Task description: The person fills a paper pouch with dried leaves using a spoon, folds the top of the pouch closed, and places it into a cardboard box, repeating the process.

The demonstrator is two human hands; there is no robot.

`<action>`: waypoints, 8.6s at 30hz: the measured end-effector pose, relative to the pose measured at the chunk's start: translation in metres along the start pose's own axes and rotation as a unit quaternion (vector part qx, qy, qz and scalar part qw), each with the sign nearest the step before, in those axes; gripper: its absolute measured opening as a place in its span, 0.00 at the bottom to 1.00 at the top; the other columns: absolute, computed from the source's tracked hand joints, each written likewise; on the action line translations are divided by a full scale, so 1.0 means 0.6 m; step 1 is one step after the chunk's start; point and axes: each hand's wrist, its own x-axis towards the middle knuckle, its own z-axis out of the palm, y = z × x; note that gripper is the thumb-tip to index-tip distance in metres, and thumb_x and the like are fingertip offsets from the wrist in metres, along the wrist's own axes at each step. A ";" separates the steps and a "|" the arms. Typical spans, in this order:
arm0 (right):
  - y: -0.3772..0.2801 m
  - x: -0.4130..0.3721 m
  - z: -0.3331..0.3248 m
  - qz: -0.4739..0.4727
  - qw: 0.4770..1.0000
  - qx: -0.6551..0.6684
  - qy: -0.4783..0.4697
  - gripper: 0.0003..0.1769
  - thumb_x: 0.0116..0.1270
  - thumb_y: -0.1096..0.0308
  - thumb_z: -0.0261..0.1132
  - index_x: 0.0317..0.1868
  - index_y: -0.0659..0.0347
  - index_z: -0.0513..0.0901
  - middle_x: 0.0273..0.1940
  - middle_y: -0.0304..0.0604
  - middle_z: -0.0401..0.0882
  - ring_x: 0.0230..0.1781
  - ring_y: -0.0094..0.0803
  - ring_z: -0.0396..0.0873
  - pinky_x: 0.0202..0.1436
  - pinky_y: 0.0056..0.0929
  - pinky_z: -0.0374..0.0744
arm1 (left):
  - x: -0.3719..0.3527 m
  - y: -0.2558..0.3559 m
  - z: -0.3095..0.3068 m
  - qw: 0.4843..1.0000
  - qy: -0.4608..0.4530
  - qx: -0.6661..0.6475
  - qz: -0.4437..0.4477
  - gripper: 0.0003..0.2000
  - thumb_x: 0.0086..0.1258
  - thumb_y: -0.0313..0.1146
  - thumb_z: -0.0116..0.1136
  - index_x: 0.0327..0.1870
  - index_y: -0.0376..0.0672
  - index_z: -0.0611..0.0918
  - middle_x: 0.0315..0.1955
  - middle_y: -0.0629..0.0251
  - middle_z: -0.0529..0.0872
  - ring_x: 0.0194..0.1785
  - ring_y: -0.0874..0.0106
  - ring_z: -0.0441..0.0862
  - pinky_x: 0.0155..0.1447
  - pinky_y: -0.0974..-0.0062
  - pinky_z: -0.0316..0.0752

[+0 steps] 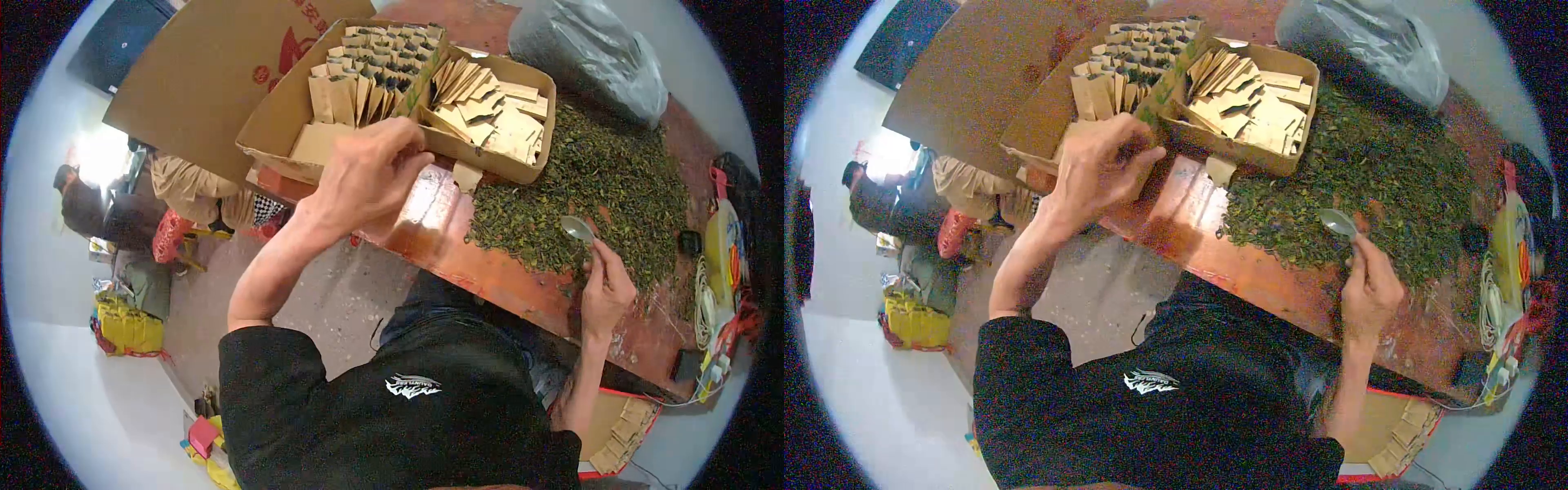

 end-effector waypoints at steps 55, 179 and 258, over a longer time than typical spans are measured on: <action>0.027 -0.009 0.000 0.032 0.999 0.008 -0.001 0.11 0.68 0.83 0.69 0.49 0.66 0.89 0.37 0.52 0.89 0.34 0.41 0.88 0.37 0.35 0.82 | 0.339 -0.122 0.338 0.940 -0.290 0.177 -0.038 0.28 0.66 0.47 0.67 0.62 0.38 0.83 0.63 0.43 0.80 0.68 0.47 0.79 0.71 0.51 0.77; 0.065 0.026 -0.146 0.045 0.936 -0.319 0.142 0.11 0.75 0.69 0.68 0.53 0.62 0.89 0.39 0.53 0.91 0.32 0.38 0.89 0.39 0.35 0.84 | 0.069 0.085 0.347 0.966 -0.056 -0.240 0.080 0.23 0.61 0.32 0.75 0.56 0.36 0.80 0.44 0.48 0.83 0.48 0.47 0.84 0.51 0.57 0.80; -0.100 0.110 -0.044 -0.033 0.985 -0.163 -0.034 0.09 0.73 0.75 0.68 0.50 0.65 0.89 0.36 0.48 0.90 0.30 0.31 0.87 0.33 0.32 0.83 | 0.063 0.074 0.362 0.963 -0.049 -0.257 0.060 0.25 0.65 0.37 0.75 0.58 0.36 0.78 0.45 0.49 0.81 0.47 0.46 0.84 0.49 0.54 0.81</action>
